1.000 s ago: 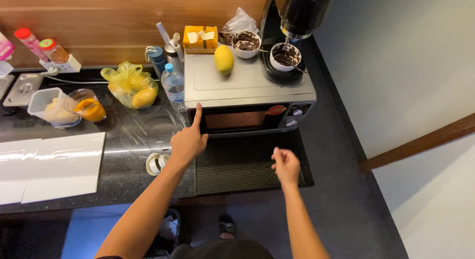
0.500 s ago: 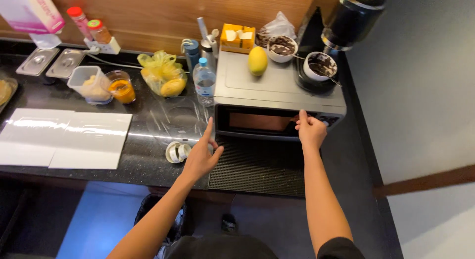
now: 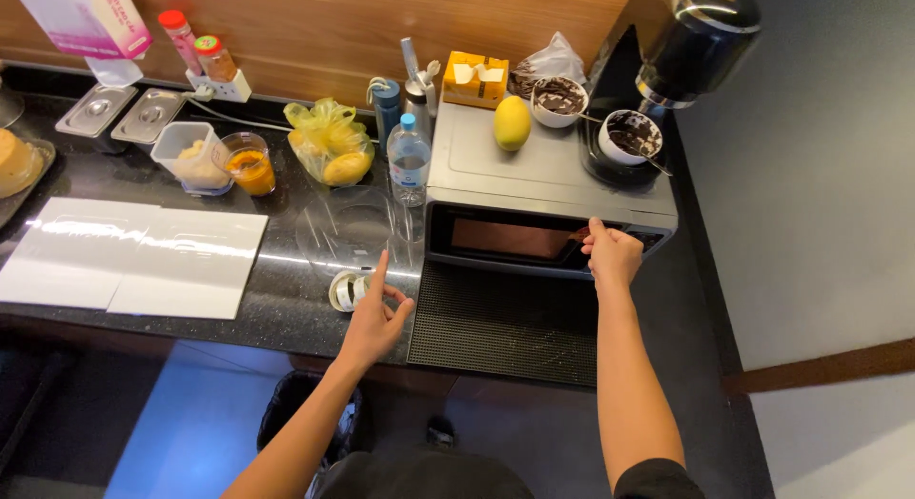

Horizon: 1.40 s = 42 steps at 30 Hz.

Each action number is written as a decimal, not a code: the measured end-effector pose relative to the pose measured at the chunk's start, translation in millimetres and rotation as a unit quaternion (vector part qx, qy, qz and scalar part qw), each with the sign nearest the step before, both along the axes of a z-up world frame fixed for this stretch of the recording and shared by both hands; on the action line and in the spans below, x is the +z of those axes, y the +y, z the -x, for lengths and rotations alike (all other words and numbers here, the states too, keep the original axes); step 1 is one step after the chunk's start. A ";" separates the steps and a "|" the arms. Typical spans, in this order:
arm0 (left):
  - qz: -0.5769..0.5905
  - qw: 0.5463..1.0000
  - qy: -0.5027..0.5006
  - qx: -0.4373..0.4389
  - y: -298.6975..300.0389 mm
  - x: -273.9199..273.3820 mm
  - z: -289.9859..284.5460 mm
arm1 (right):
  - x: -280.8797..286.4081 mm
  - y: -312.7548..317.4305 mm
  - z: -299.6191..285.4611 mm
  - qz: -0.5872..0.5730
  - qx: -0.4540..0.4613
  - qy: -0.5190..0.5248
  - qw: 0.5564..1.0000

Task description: The person lifts cake layers out of round baking pans, peels plastic wrap from a layer, and stacks the layers on a tray. They carry one wrapped layer to a microwave oven, place it inside, throw trash into a bin, and tie a plastic bag of fruit on the counter.

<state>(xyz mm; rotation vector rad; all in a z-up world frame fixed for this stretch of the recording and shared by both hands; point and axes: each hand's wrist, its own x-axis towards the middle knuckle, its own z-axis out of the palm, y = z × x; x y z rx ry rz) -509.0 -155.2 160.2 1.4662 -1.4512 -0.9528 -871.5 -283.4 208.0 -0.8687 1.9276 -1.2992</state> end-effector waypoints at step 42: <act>-0.021 0.914 0.380 0.138 6.6 -48.8 -41.2 | -198.2 145.2 -116.6 -0.112 0.229 -0.268 0.929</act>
